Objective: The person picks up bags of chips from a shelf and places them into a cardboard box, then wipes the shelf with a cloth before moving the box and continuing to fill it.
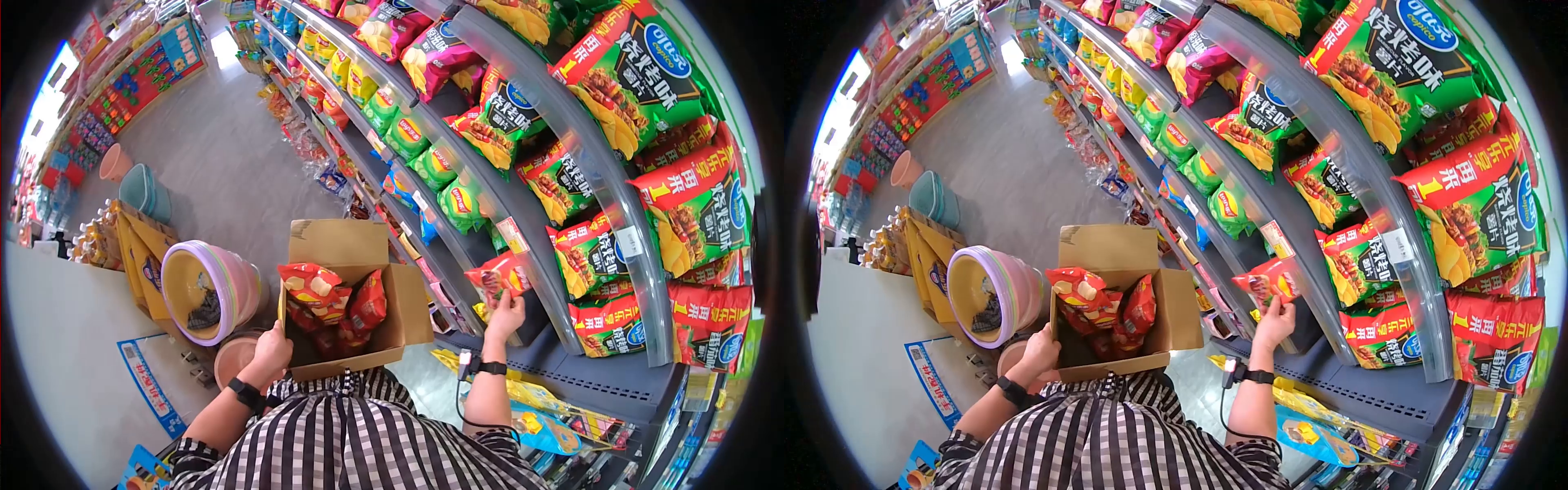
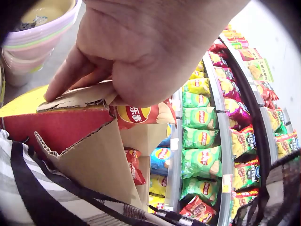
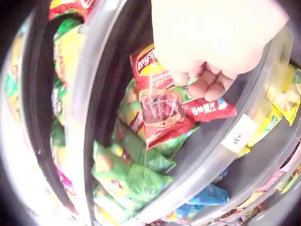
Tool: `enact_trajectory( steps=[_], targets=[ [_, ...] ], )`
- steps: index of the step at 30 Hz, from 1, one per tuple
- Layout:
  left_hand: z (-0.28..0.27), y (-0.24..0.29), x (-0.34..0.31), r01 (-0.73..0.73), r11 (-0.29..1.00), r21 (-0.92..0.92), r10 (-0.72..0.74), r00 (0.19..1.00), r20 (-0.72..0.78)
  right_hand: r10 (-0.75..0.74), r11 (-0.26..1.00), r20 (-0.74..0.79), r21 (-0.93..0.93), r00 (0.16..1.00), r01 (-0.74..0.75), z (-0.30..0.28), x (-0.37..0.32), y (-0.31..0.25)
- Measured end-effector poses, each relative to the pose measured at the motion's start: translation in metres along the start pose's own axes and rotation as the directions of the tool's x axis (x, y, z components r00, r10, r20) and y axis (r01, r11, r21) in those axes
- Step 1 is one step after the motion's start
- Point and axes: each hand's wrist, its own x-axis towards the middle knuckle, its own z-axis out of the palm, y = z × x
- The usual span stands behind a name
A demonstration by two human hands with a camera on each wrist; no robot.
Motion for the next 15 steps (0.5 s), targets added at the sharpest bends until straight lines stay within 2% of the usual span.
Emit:
enact_trajectory(
  steps=[3,6,10,11,12,14,15],
  targets=[
    [0.004,0.002,0.003,-0.011,1.000,0.015,0.011,1.000,-0.002,-0.232,0.963,-0.008,-0.143,0.973,0.228,0.025,0.004,0.005],
    [0.003,0.001,-0.001,-0.004,0.999,0.038,0.003,1.000,0.006,-0.278,0.936,-0.063,-0.240,0.958,0.256,0.048,0.011,-0.007],
    [-0.002,0.003,-0.005,0.005,0.998,0.061,-0.006,1.000,0.015,-0.298,0.945,-0.166,-0.190,0.940,0.266,0.078,0.032,0.014],
    [0.001,-0.001,-0.005,-0.007,0.998,0.066,0.007,1.000,-0.001,-0.275,0.949,-0.129,-0.193,0.953,0.248,0.086,0.031,0.020],
    [0.001,-0.002,-0.009,-0.001,0.998,0.068,0.000,1.000,0.008,-0.176,0.947,-0.044,-0.279,0.983,0.158,0.089,0.023,0.008],
    [-0.003,-0.001,-0.010,0.027,1.000,0.006,-0.027,1.000,0.009,-0.001,0.906,0.010,-0.423,1.000,0.005,0.096,0.014,-0.013],
    [-0.003,-0.003,-0.010,0.029,1.000,0.001,-0.029,1.000,0.006,-0.005,0.906,0.014,-0.422,1.000,0.011,0.098,0.018,-0.010]
  ],
)
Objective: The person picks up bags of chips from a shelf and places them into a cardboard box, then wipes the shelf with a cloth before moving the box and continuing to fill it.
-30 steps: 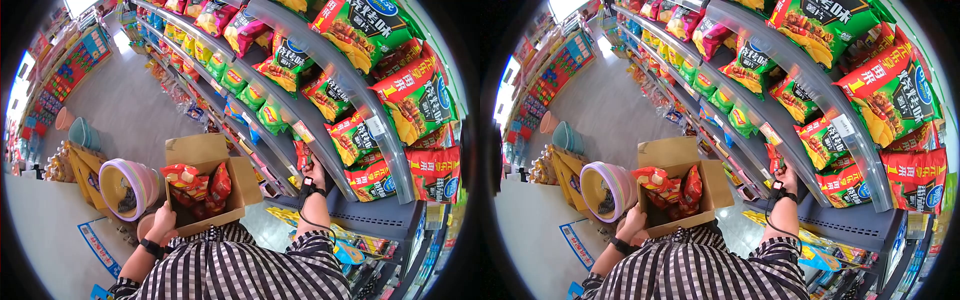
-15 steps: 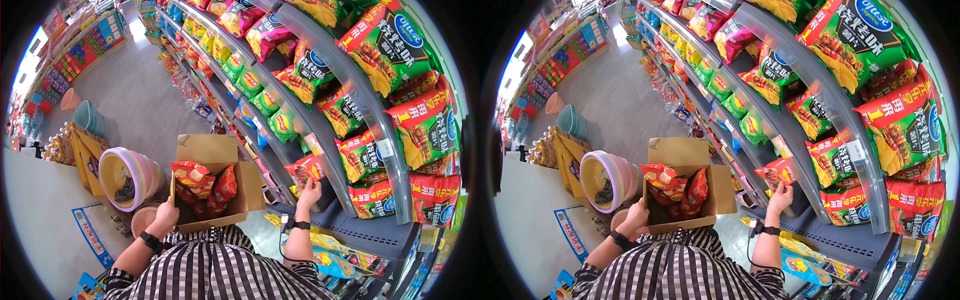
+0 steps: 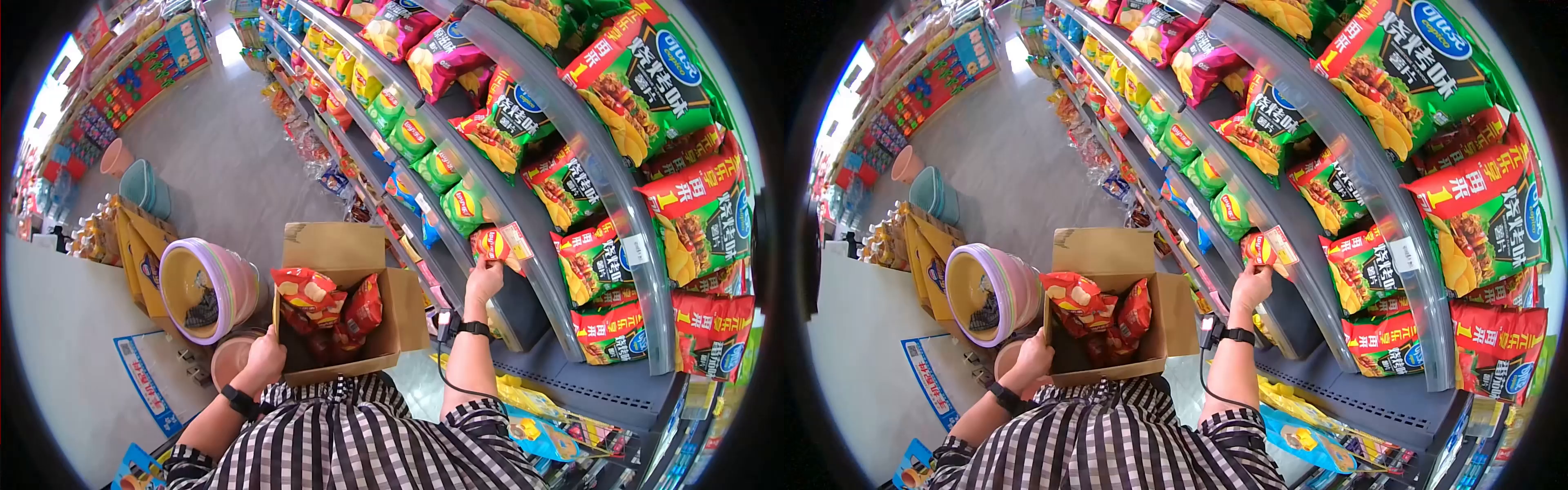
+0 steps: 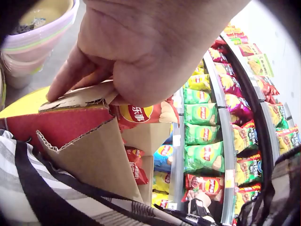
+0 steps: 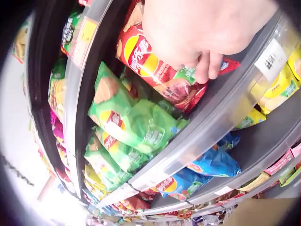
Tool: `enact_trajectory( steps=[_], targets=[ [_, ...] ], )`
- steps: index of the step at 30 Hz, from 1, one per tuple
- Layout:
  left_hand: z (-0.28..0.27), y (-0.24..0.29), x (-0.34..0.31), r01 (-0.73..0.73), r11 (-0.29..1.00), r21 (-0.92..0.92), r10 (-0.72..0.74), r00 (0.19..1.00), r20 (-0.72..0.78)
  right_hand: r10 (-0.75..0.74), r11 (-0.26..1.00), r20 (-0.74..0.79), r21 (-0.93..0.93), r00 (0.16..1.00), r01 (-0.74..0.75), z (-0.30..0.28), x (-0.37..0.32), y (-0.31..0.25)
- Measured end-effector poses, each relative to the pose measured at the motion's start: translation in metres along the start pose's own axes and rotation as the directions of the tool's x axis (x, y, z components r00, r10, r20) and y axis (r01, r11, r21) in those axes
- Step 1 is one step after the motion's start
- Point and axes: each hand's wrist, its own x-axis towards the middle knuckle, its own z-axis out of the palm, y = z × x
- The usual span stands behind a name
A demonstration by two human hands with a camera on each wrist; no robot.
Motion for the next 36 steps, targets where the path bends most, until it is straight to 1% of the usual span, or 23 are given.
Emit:
enact_trajectory(
  steps=[3,5,6,9,10,12,13,15,16,17,19,21,22,23,25,26,27,29,30,33,34,35,36],
  targets=[
    [0.001,-0.006,-0.003,-0.002,1.000,-0.030,0.001,1.000,-0.022,-0.305,0.952,-0.042,0.008,0.952,0.305,0.011,0.027,0.037],
    [-0.001,-0.006,-0.004,0.016,0.999,-0.033,-0.017,1.000,-0.007,-0.350,0.936,0.009,0.038,0.937,0.349,0.006,0.043,0.053],
    [-0.002,-0.008,-0.006,0.023,0.999,-0.037,-0.023,1.000,-0.010,-0.223,0.968,0.112,0.140,0.968,0.206,-0.011,0.032,0.030],
    [-0.001,-0.007,-0.007,0.025,0.999,-0.045,-0.026,0.999,-0.028,-0.183,0.983,0.239,0.035,0.954,0.180,-0.028,0.036,0.031],
    [-0.001,-0.008,-0.007,0.026,0.999,-0.043,-0.027,0.999,-0.024,-0.185,0.983,0.242,0.035,0.953,0.182,-0.026,0.044,0.039],
    [-0.002,-0.009,-0.005,0.024,0.999,-0.032,-0.025,0.999,-0.022,-0.260,0.937,0.244,-0.169,0.934,0.305,-0.025,0.051,0.041],
    [-0.002,-0.009,-0.004,0.015,0.999,-0.039,-0.016,0.999,-0.029,-0.256,0.939,0.241,-0.167,0.936,0.300,-0.027,0.046,0.039],
    [-0.001,-0.008,-0.001,-0.007,0.999,-0.047,0.005,0.999,-0.039,-0.276,0.863,0.219,-0.372,0.936,0.341,-0.037,0.032,0.024],
    [0.000,-0.008,0.000,-0.007,0.999,-0.045,0.005,0.999,-0.033,-0.124,0.897,0.275,-0.380,0.953,0.226,-0.042,0.026,0.020],
    [0.000,-0.007,0.001,-0.007,0.999,-0.042,0.006,1.000,-0.028,-0.184,0.872,0.245,-0.405,0.952,0.273,-0.047,0.013,0.019],
    [0.000,-0.005,0.004,-0.007,0.999,-0.039,0.006,1.000,-0.019,-0.127,0.923,0.241,-0.327,0.962,0.204,-0.058,-0.021,-0.003],
    [0.001,-0.004,0.005,0.001,0.999,-0.036,-0.001,1.000,0.001,-0.465,0.860,0.241,-0.106,0.852,0.499,-0.056,-0.040,-0.007],
    [0.001,-0.003,0.007,-0.016,0.999,-0.034,0.016,1.000,-0.001,-0.560,0.783,0.262,-0.142,0.786,0.605,-0.058,-0.043,-0.017],
    [0.001,-0.002,0.007,-0.032,0.999,-0.029,0.032,0.999,-0.003,-0.559,0.783,0.262,-0.145,0.787,0.604,-0.056,-0.036,-0.023],
    [0.002,-0.001,0.009,-0.045,0.999,-0.030,0.045,0.999,0.001,-0.719,0.639,0.055,-0.338,0.692,0.691,-0.053,-0.017,-0.035],
    [0.002,0.000,0.010,-0.056,0.998,-0.030,0.056,0.998,0.003,-0.610,0.722,0.094,-0.341,0.786,0.602,-0.050,0.000,-0.031],
    [0.002,0.000,0.010,-0.058,0.998,-0.026,0.058,0.998,0.003,-0.607,0.725,0.092,-0.341,0.789,0.598,-0.047,0.012,-0.030],
    [0.003,0.003,0.011,-0.062,0.998,-0.017,0.062,0.998,0.004,-0.298,0.828,0.251,-0.413,0.921,0.381,-0.043,0.028,-0.029],
    [0.002,0.005,0.012,-0.056,0.998,-0.016,0.056,0.998,0.005,-0.425,0.766,0.218,-0.431,0.879,0.477,-0.043,0.027,-0.028],
    [0.003,0.005,0.015,0.003,0.999,-0.040,-0.002,1.000,0.022,-0.484,0.760,0.200,-0.387,0.852,0.522,-0.046,0.018,-0.026],
    [0.000,0.005,0.014,0.027,0.998,-0.065,-0.025,0.999,0.036,-0.598,0.722,0.163,-0.315,0.785,0.616,-0.049,0.010,-0.023],
    [0.004,0.004,0.014,0.045,0.997,-0.065,-0.045,0.999,0.011,-0.774,0.536,0.109,-0.413,0.624,0.736,-0.050,0.003,-0.022],
    [0.001,0.006,0.013,0.051,0.997,-0.056,-0.050,0.998,0.025,-0.708,0.617,0.169,-0.324,0.686,0.717,-0.049,-0.014,-0.020]
  ],
)
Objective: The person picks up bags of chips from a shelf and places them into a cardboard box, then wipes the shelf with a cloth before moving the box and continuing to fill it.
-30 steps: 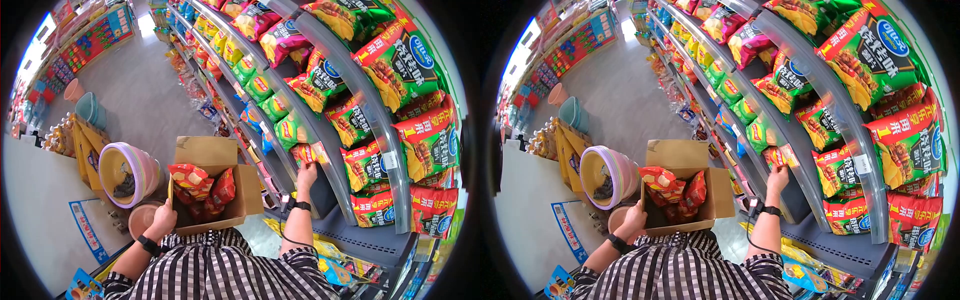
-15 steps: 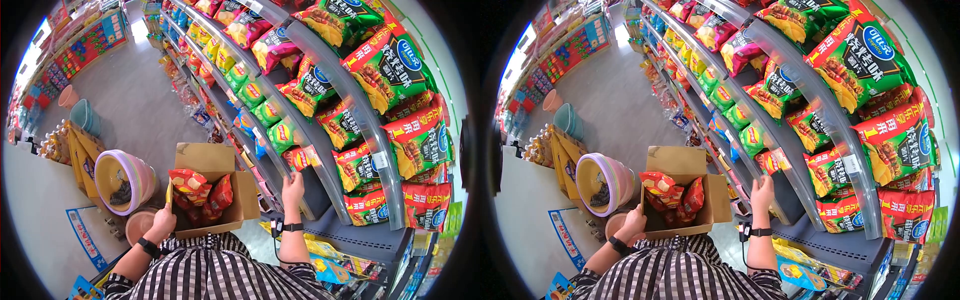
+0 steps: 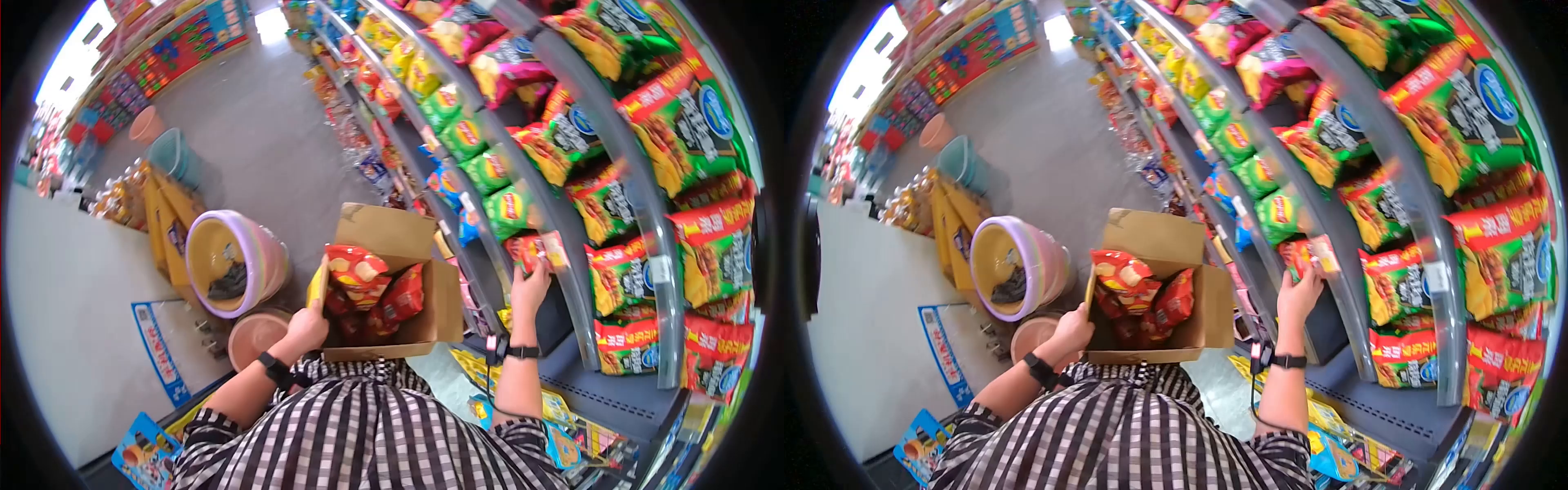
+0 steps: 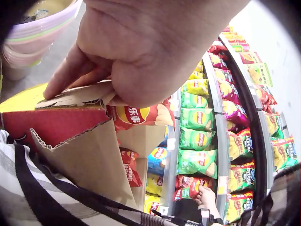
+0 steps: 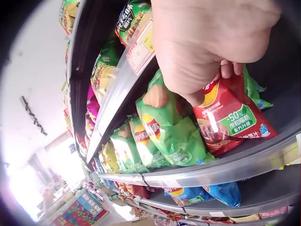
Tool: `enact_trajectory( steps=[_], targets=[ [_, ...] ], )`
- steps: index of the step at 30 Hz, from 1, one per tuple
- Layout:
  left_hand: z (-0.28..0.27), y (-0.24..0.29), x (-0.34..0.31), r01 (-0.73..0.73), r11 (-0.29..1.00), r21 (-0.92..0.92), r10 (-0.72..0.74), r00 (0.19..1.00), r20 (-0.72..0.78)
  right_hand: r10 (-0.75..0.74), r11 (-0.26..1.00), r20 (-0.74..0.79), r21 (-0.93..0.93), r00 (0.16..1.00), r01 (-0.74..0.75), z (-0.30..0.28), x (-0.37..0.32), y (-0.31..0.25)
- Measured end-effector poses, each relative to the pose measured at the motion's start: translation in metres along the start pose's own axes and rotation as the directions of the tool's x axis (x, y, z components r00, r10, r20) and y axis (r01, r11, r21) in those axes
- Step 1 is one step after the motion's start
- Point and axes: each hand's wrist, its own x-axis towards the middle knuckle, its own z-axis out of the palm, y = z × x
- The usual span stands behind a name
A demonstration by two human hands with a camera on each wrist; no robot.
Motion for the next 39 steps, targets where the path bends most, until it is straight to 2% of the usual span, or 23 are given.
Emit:
enact_trajectory(
  steps=[1,2,3,5,7,9,11,12,13,15,16,21,23,25,27,28,29,31,32,35,37,38,39],
  targets=[
    [-0.003,0.002,0.000,-0.003,1.000,0.008,0.002,1.000,0.011,0.056,0.993,0.086,0.097,0.995,-0.065,-0.005,-0.006,-0.018],
    [-0.006,0.004,-0.002,-0.017,1.000,0.002,0.017,1.000,0.008,0.126,0.928,0.344,0.290,0.930,-0.233,-0.010,-0.012,-0.037],
    [-0.008,0.006,-0.005,-0.038,0.999,-0.002,0.038,0.999,0.007,0.129,0.805,0.586,0.409,0.800,-0.429,-0.017,-0.018,-0.067],
    [-0.011,0.010,-0.008,-0.043,0.999,0.005,0.044,0.999,-0.005,-0.094,0.793,0.898,0.328,0.430,-0.512,-0.015,-0.030,-0.113],
    [-0.018,0.020,-0.013,-0.052,0.998,0.025,0.051,0.999,0.011,-0.409,0.772,0.760,0.583,0.504,-0.252,0.032,-0.073,-0.128],
    [-0.020,0.025,-0.017,-0.066,0.997,0.036,0.066,0.998,0.011,-0.461,0.794,0.709,0.598,0.533,-0.109,0.052,-0.086,-0.160],
    [-0.025,0.031,-0.025,-0.098,0.994,0.049,0.098,0.995,-0.005,-0.553,0.678,0.698,0.694,0.456,-0.240,0.083,-0.098,-0.178],
    [-0.025,0.031,-0.025,-0.094,0.994,0.049,0.094,0.996,-0.006,-0.510,0.679,0.799,0.601,0.318,-0.421,0.090,-0.097,-0.189],
    [-0.024,0.030,-0.025,-0.081,0.996,0.042,0.081,0.997,0.006,-0.514,0.678,0.797,0.604,0.317,-0.419,0.093,-0.100,-0.193],
    [-0.023,0.026,-0.024,-0.061,0.998,0.028,0.061,0.998,0.009,-0.290,0.616,0.726,0.640,0.623,-0.459,0.094,-0.101,-0.204],
    [-0.021,0.021,-0.024,-0.085,0.996,0.027,0.086,0.996,-0.022,-0.373,0.582,0.718,0.674,0.588,-0.454,0.089,-0.094,-0.205],
    [-0.017,0.012,-0.025,-0.099,0.995,0.001,0.098,0.994,-0.041,-0.375,0.564,0.785,0.615,0.493,-0.551,0.060,-0.082,-0.202],
    [-0.012,0.003,-0.020,-0.052,0.998,-0.021,0.051,0.999,-0.013,-0.324,0.496,0.852,0.523,0.412,-0.693,0.037,-0.073,-0.206],
    [-0.005,-0.008,-0.012,-0.029,0.998,-0.047,0.029,1.000,-0.005,-0.302,0.460,0.855,0.518,0.422,-0.721,0.015,-0.068,-0.203],
    [0.000,-0.017,-0.006,-0.061,0.996,-0.069,0.057,0.997,-0.058,-0.217,0.212,0.825,0.562,0.522,-0.800,-0.008,-0.065,-0.186],
    [-0.002,-0.019,-0.006,-0.081,0.997,-0.005,0.080,0.996,-0.024,-0.213,0.175,0.761,0.647,0.613,-0.742,-0.010,-0.068,-0.169],
    [0.003,-0.024,0.000,-0.060,0.998,-0.001,0.060,0.998,-0.015,-0.169,0.181,0.758,0.652,0.630,-0.736,-0.018,-0.073,-0.150],
    [0.007,-0.032,0.004,-0.095,0.994,0.046,0.098,0.993,-0.065,0.093,-0.018,0.842,0.535,0.532,-0.844,-0.039,-0.082,-0.119],
    [0.010,-0.038,0.009,-0.095,0.994,0.048,0.098,0.994,-0.055,0.184,-0.030,0.863,0.483,0.470,-0.875,-0.049,-0.089,-0.097],
    [0.022,-0.053,0.025,-0.078,0.995,0.058,0.080,0.996,-0.026,0.477,-0.207,0.816,0.464,0.326,-0.861,-0.074,-0.113,-0.050],
    [0.029,-0.057,0.028,-0.097,0.994,0.043,0.098,0.995,-0.033,0.591,-0.243,0.754,0.506,0.288,-0.827,-0.082,-0.125,-0.015],
    [0.031,-0.058,0.028,-0.101,0.993,0.058,0.102,0.995,-0.013,0.603,-0.303,0.742,0.552,0.293,-0.776,-0.085,-0.127,0.000],
    [0.035,-0.061,0.030,-0.114,0.992,0.063,0.115,0.993,-0.015,0.627,-0.286,0.712,0.588,0.316,-0.757,-0.088,-0.125,0.011]
  ],
)
